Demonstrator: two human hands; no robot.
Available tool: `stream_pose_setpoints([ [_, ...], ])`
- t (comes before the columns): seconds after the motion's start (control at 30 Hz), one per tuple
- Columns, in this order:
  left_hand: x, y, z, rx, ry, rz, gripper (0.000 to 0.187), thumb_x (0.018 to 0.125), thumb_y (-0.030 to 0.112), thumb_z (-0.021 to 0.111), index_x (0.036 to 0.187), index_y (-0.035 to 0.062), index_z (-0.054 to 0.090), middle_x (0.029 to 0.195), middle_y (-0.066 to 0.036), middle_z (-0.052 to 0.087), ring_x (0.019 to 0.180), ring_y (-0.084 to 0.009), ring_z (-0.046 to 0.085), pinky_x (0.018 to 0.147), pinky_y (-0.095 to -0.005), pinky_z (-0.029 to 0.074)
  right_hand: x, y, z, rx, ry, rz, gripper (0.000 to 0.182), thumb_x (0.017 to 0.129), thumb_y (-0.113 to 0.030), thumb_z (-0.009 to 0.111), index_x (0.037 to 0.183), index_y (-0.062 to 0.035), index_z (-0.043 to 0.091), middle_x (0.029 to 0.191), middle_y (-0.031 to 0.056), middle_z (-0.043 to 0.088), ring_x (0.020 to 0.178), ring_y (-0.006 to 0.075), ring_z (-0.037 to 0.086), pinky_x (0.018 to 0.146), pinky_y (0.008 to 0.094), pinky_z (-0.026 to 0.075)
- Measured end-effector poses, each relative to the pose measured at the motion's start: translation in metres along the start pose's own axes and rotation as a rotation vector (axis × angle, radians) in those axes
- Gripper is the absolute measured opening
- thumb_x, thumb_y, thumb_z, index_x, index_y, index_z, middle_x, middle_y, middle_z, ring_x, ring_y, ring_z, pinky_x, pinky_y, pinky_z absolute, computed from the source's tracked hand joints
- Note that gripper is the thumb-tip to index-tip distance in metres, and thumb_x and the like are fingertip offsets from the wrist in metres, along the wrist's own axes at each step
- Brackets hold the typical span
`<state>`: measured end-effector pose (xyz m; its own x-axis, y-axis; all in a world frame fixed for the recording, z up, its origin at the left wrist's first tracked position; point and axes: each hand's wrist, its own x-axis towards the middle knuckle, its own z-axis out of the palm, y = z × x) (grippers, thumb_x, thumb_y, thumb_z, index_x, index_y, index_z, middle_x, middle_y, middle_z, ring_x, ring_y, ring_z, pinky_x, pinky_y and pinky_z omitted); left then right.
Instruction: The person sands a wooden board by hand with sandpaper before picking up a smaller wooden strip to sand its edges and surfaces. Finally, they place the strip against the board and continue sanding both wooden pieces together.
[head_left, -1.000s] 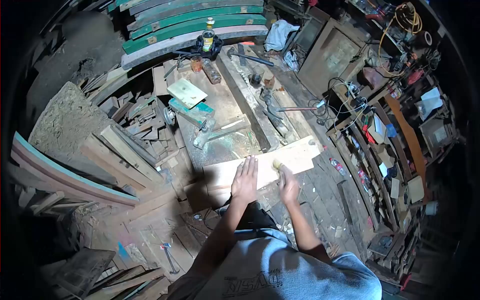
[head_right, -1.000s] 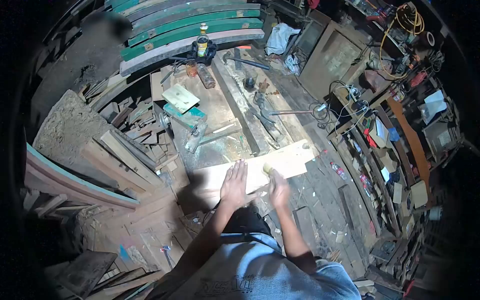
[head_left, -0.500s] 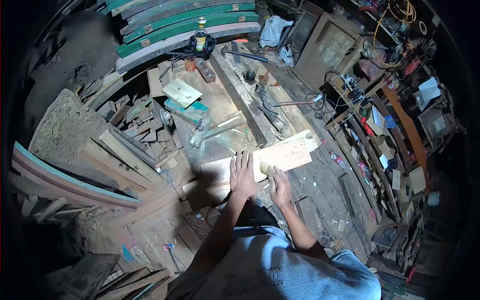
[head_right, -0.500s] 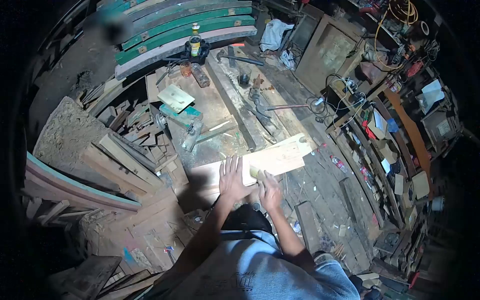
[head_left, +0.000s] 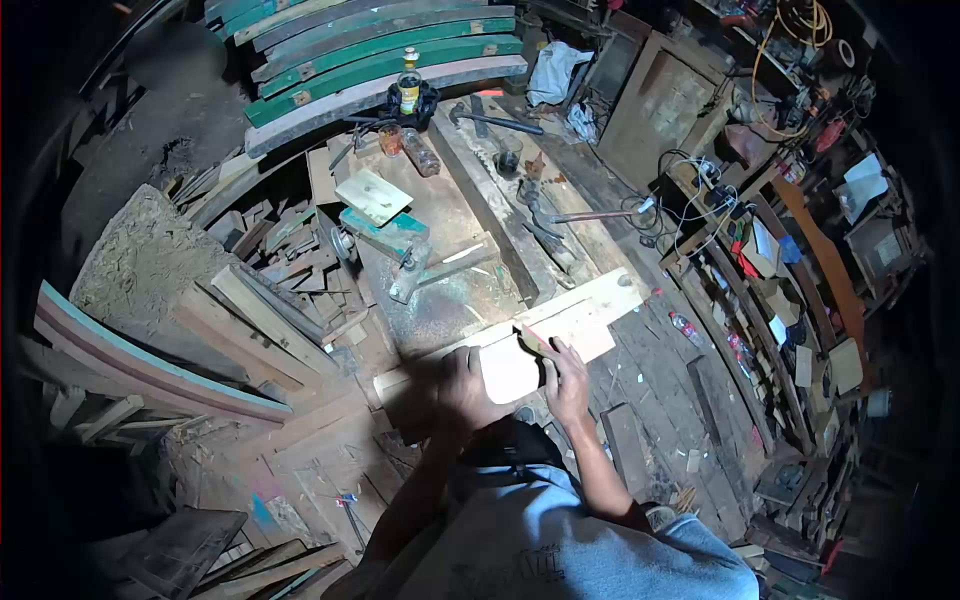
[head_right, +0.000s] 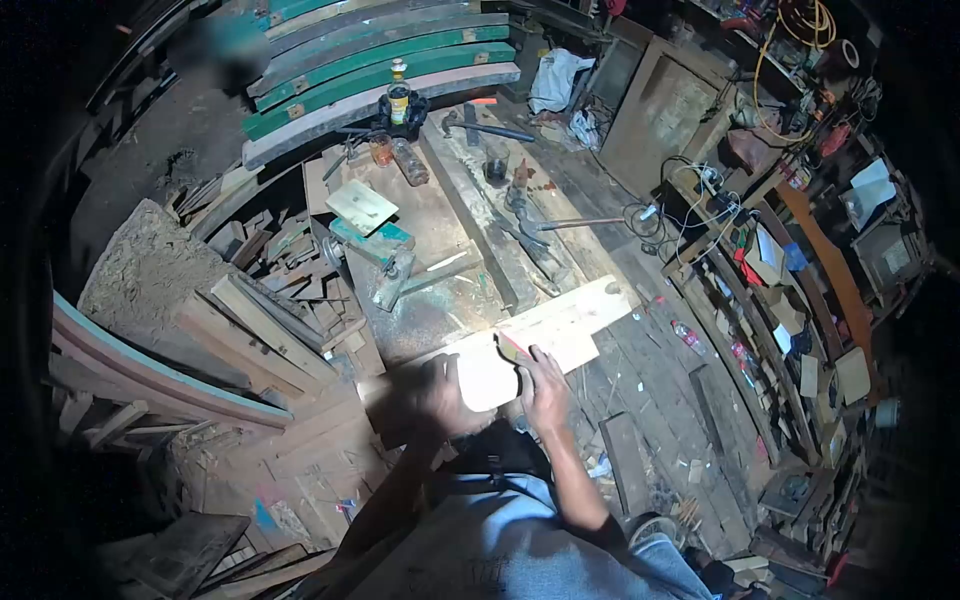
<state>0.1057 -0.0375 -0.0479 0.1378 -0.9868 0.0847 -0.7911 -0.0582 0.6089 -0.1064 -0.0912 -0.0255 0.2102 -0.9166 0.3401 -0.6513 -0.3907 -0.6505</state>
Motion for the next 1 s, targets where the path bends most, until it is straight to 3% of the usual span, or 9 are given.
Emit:
stream_pose_setpoints([
  [0.17, 0.008, -0.011, 0.001, -0.027, 0.042, 0.071, 0.111, 0.059, 0.066, 0.098, 0.139, 0.0022, 0.055, 0.126, -0.023, 0.059, 0.12, -0.0459, 0.06, 0.098, -0.0612, 0.051, 0.025, -0.01, -0.041, 0.054, 0.137, -0.044, 0.022, 0.107, 0.002, 0.065, 0.125, 0.0016, 0.078, 0.134, 0.0236, 0.08, 0.134, 0.0423, 0.074, 0.116, 0.0487, 0.056],
  [0.33, 0.034, -0.006, -0.012, 0.037, 0.144, 0.089, 0.113, 0.06, 0.068, 0.097, 0.14, 0.0006, 0.054, 0.126, -0.026, 0.06, 0.116, -0.0485, 0.061, 0.099, -0.0617, 0.05, 0.045, -0.016, -0.058, 0.081, 0.238, 0.005, 0.02, 0.106, 0.003, 0.067, 0.124, 0.0036, 0.077, 0.124, 0.0239, 0.082, 0.12, 0.0423, 0.079, 0.105, 0.048, 0.06],
  [0.5, 0.04, 0.004, -0.021, 0.168, 0.231, 0.039, 0.117, 0.058, 0.071, 0.098, 0.141, 0.0006, 0.053, 0.126, -0.025, 0.061, 0.114, -0.0461, 0.061, 0.096, -0.0601, 0.049, 0.049, -0.022, -0.055, 0.066, 0.178, 0.023, 0.023, 0.106, 0.002, 0.068, 0.126, 0.0028, 0.078, 0.123, 0.0248, 0.081, 0.117, 0.0417, 0.079, 0.103, 0.046, 0.06],
  [0.6, 0.043, 0.005, -0.025, 0.161, 0.134, -0.019, 0.12, 0.058, 0.071, 0.098, 0.144, 0.0007, 0.053, 0.126, -0.023, 0.061, 0.114, -0.0441, 0.061, 0.099, -0.059, 0.049, 0.066, -0.018, -0.051, 0.016, 0.155, -0.044, 0.024, 0.104, 0.002, 0.069, 0.126, 0.0016, 0.078, 0.126, 0.0253, 0.08, 0.12, 0.043, 0.078, 0.106, 0.049, 0.06],
  [0.7, 0.043, -0.013, -0.004, 0.092, 0.268, 0.111, 0.125, 0.061, 0.072, 0.097, 0.152, -0.0006, 0.051, 0.126, -0.022, 0.062, 0.114, -0.0432, 0.061, 0.102, -0.0583, 0.048, 0.095, 0.002, -0.042, -0.118, 0.166, -0.111, 0.025, 0.101, 0.002, 0.07, 0.125, 0.0006, 0.079, 0.127, 0.0255, 0.08, 0.126, 0.0439, 0.075, 0.109, 0.0518, 0.058],
  [0.8, 0.032, -0.013, -0.034, 0.155, 0.16, 0.176, 0.13, 0.062, 0.072, 0.097, 0.159, -0.0015, 0.049, 0.129, -0.024, 0.063, 0.117, -0.0438, 0.062, 0.105, -0.0585, 0.047, 0.106, 0.014, -0.031, -0.199, 0.054, -0.162, 0.034, 0.096, 0.003, 0.07, 0.129, -0.0013, 0.078, 0.133, 0.026, 0.078, 0.13, 0.0451, 0.073, 0.112, 0.0529, 0.056],
  [0.9, 0.015, -0.047, -0.032, 0.122, 0.387, 0.334, 0.132, 0.062, 0.073, 0.098, 0.16, -0.0014, 0.05, 0.134, -0.027, 0.064, 0.12, -0.046, 0.063, 0.105, -0.0603, 0.048, 0.083, 0.001, -0.007, -0.234, -0.144, -0.245, 0.042, 0.096, 0.0, 0.067, 0.136, -0.0062, 0.077, 0.14, 0.0237, 0.077, 0.135, 0.0404, 0.072, 0.114, 0.0504, 0.057],
  [0.97, 0.015, -0.022, -0.062, -0.019, 0.214, 0.165, 0.098, 0.06, 0.047, 0.104, 0.137, 0.0034, 0.063, 0.125, -0.025, 0.068, 0.11, -0.0479, 0.068, 0.097, -0.0582, 0.054, 0.059, -0.008, -0.005, -0.134, -0.386, -0.484, 0.042, 0.098, -0.002, 0.063, 0.138, -0.0049, 0.075, 0.143, 0.0204, 0.076, 0.139, 0.038, 0.07, 0.119, 0.0481, 0.055],
  [1.0, 0.014, -0.023, -0.062, -0.033, 0.237, 0.176, 0.095, 0.059, 0.046, 0.105, 0.135, 0.0038, 0.064, 0.123, -0.025, 0.069, 0.108, -0.0475, 0.069, 0.095, -0.0572, 0.055, 0.062, -0.004, -0.009, -0.124, -0.436, -0.523, 0.041, 0.099, -0.004, 0.063, 0.138, -0.0061, 0.076, 0.143, 0.0181, 0.076, 0.139, 0.0363, 0.07, 0.119, 0.0472, 0.055],
])
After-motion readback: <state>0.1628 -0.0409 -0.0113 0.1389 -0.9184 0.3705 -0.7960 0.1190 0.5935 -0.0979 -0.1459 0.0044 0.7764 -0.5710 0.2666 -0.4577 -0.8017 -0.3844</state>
